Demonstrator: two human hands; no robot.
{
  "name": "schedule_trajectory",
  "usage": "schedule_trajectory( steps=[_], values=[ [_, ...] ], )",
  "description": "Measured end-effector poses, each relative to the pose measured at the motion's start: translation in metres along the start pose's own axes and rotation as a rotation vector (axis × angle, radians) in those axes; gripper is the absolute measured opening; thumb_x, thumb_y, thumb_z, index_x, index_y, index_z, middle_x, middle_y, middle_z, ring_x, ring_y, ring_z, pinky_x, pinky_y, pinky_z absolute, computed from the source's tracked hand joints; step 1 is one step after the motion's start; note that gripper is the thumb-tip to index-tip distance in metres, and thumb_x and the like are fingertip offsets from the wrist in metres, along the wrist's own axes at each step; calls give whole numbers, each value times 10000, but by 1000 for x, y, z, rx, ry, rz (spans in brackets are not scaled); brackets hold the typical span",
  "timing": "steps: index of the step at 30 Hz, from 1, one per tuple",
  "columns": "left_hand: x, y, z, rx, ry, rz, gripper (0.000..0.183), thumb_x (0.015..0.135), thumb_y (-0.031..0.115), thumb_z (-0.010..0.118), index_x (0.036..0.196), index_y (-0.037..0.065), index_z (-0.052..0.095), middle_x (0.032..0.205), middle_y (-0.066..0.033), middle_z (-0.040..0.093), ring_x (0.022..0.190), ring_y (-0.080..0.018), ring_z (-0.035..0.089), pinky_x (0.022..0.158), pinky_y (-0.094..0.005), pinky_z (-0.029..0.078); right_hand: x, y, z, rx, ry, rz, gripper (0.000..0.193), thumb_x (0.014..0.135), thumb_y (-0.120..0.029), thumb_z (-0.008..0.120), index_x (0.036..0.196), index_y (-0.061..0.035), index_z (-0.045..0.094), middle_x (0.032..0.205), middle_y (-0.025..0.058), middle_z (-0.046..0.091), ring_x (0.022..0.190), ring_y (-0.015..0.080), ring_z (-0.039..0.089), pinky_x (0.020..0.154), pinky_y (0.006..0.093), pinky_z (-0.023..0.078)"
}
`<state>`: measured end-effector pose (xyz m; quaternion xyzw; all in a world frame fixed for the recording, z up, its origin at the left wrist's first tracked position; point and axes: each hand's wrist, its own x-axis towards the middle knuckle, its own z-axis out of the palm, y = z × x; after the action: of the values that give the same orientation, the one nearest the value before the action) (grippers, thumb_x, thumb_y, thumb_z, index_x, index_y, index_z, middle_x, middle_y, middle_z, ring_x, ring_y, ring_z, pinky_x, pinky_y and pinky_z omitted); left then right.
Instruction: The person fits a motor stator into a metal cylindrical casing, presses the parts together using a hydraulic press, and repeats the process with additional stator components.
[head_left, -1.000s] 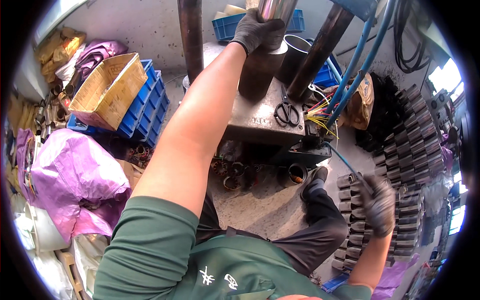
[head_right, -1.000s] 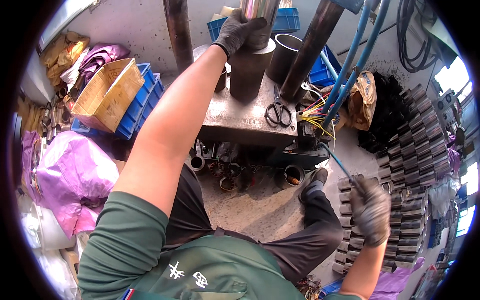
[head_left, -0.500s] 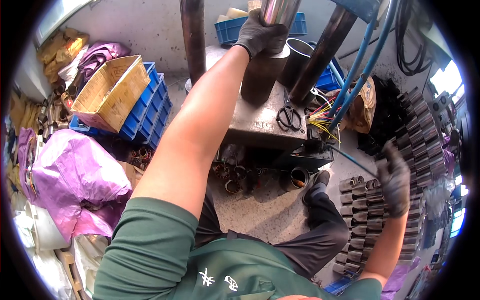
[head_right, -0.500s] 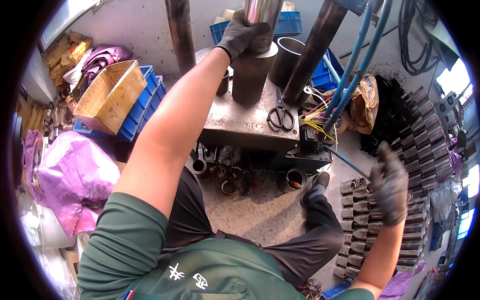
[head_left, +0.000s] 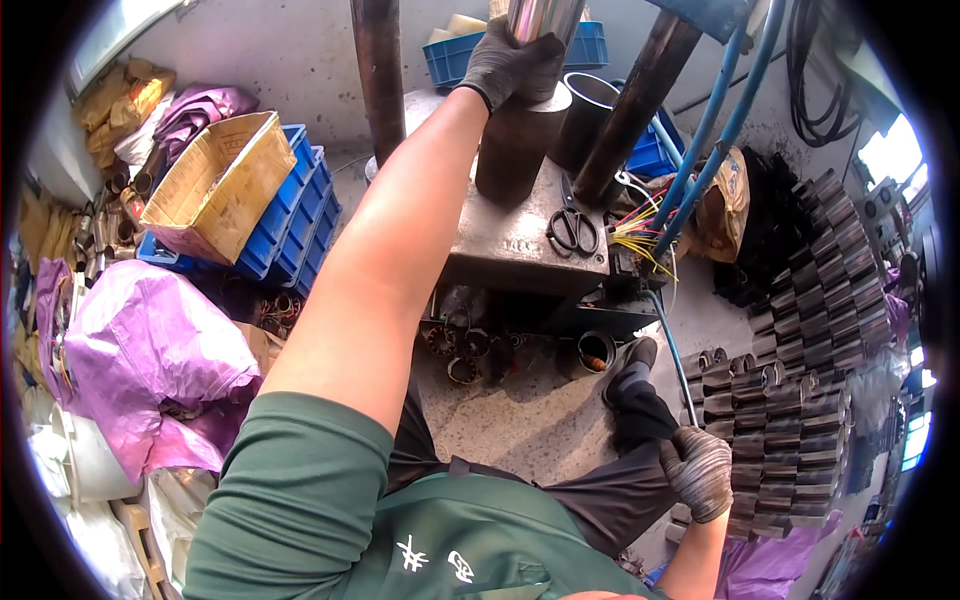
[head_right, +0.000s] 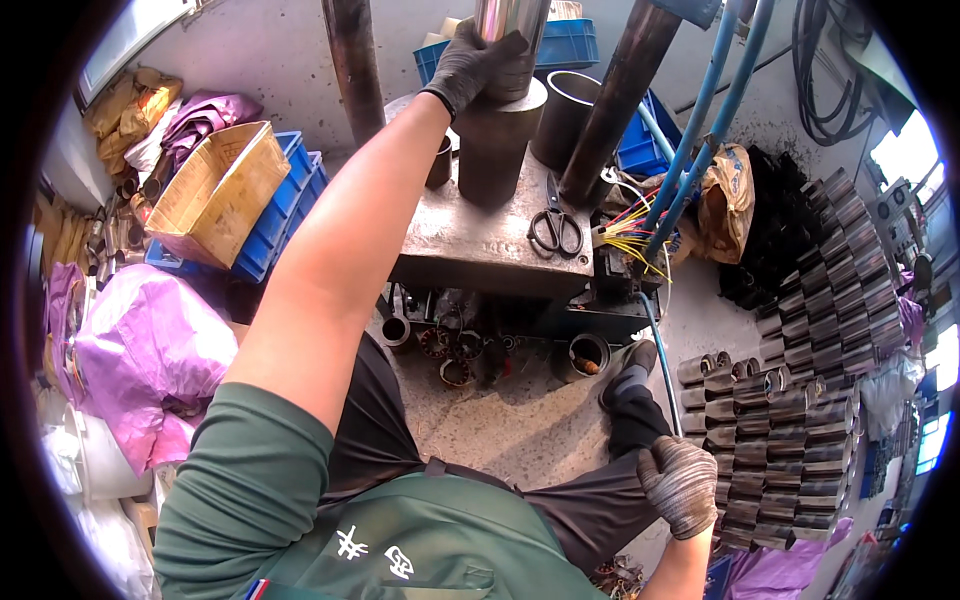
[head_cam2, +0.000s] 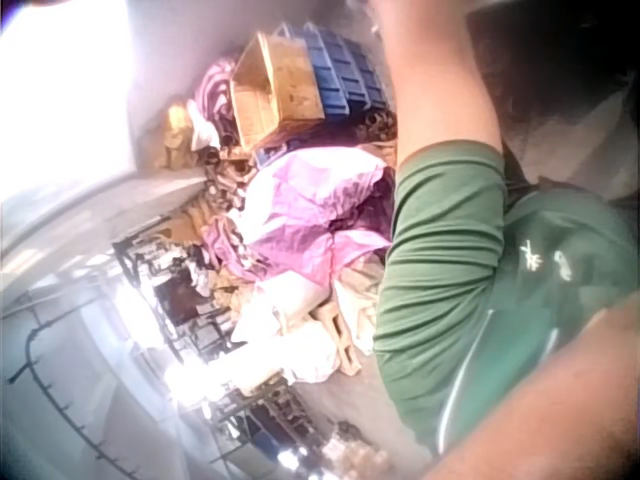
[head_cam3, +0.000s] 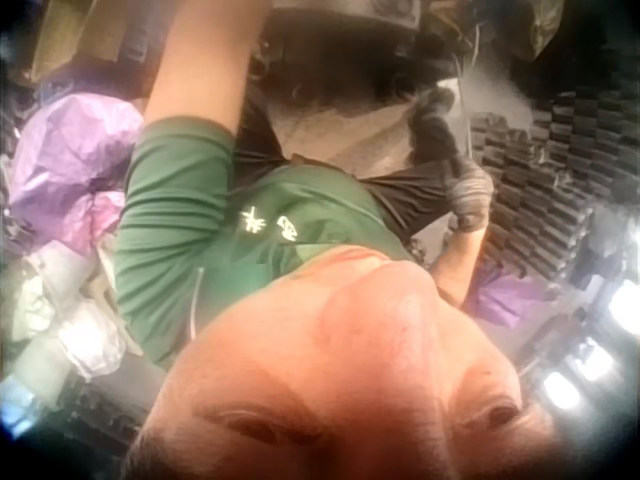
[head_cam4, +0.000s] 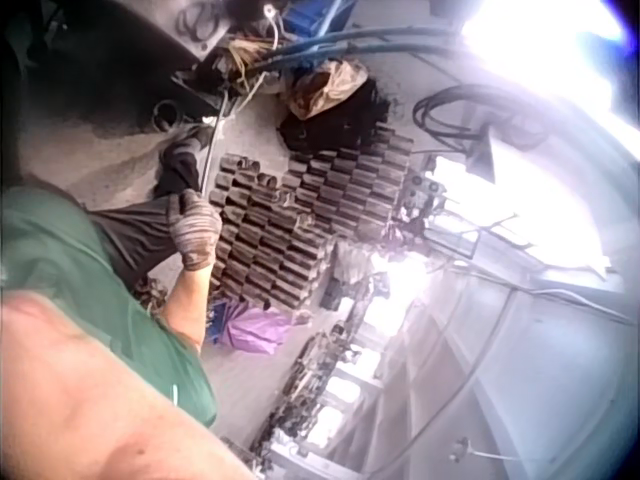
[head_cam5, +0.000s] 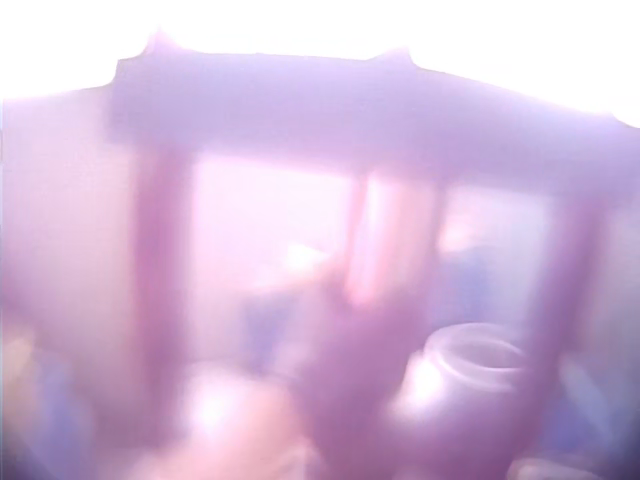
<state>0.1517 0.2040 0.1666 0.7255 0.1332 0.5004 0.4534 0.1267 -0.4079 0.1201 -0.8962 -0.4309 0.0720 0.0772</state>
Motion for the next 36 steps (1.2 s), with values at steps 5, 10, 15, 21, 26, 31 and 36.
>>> schedule_trajectory(
  steps=[5, 10, 15, 21, 26, 31, 36],
  values=[
    [-7, 6, 0, -25, 84, -105, 947, 692, 612, 925, 1312, -24, 599, 1137, -188, 740, 1076, -268, 710, 982, -374, 541, -2, 4, 2, -29, 64, -59, 233, 895, -241, 719, 805, -32, 672, 766, 214, 661, 771, 429, 672, 705, 508, 525],
    [-5, 4, -5, 66, 90, -84, 860, 711, 586, 925, 1240, -1, 587, 1081, -153, 715, 1006, -237, 694, 915, -363, 556, -2, 6, 2, -51, 61, -66, 244, 900, -248, 717, 797, -33, 667, 758, 213, 658, 758, 428, 670, 698, 507, 523],
    [-12, 11, -1, 54, 86, -72, 775, 723, 575, 920, 1137, 24, 566, 1009, -115, 689, 932, -191, 671, 846, -344, 567, -1, 3, -1, -56, 37, -41, 244, 894, -251, 725, 801, -31, 674, 762, 217, 665, 761, 426, 675, 697, 507, 524],
    [-17, 23, -2, 150, 121, -73, 746, 718, 462, 958, 1166, 11, 568, 1027, -136, 703, 937, -201, 687, 849, -350, 579, 0, 4, -4, -19, 18, -20, 227, 884, -232, 739, 807, -25, 682, 762, 224, 659, 765, 430, 673, 695, 507, 522],
    [-19, 27, -1, 175, 115, -56, 745, 717, 456, 959, 1168, 11, 567, 1028, -137, 704, 938, -202, 688, 848, -350, 579, 1, 2, -6, -13, 78, -78, 177, 876, -161, 726, 794, -14, 673, 776, 229, 647, 767, 454, 651, 675, 499, 505],
    [-19, 31, -3, 189, 120, -41, 743, 717, 449, 960, 1170, 10, 567, 1030, -138, 704, 939, -202, 689, 848, -351, 580, 5, 8, -12, -86, -15, -97, 164, 867, -175, 720, 829, -16, 701, 794, 226, 662, 780, 452, 656, 698, 506, 517],
    [-20, 32, 1, 194, 112, -32, 742, 717, 443, 961, 1172, 10, 567, 1031, -138, 705, 939, -203, 690, 848, -351, 581, 15, 15, -27, -115, -124, -179, 211, 863, -207, 715, 990, -48, 773, 889, 173, 729, 832, 405, 704, 770, 483, 563]
  ],
)
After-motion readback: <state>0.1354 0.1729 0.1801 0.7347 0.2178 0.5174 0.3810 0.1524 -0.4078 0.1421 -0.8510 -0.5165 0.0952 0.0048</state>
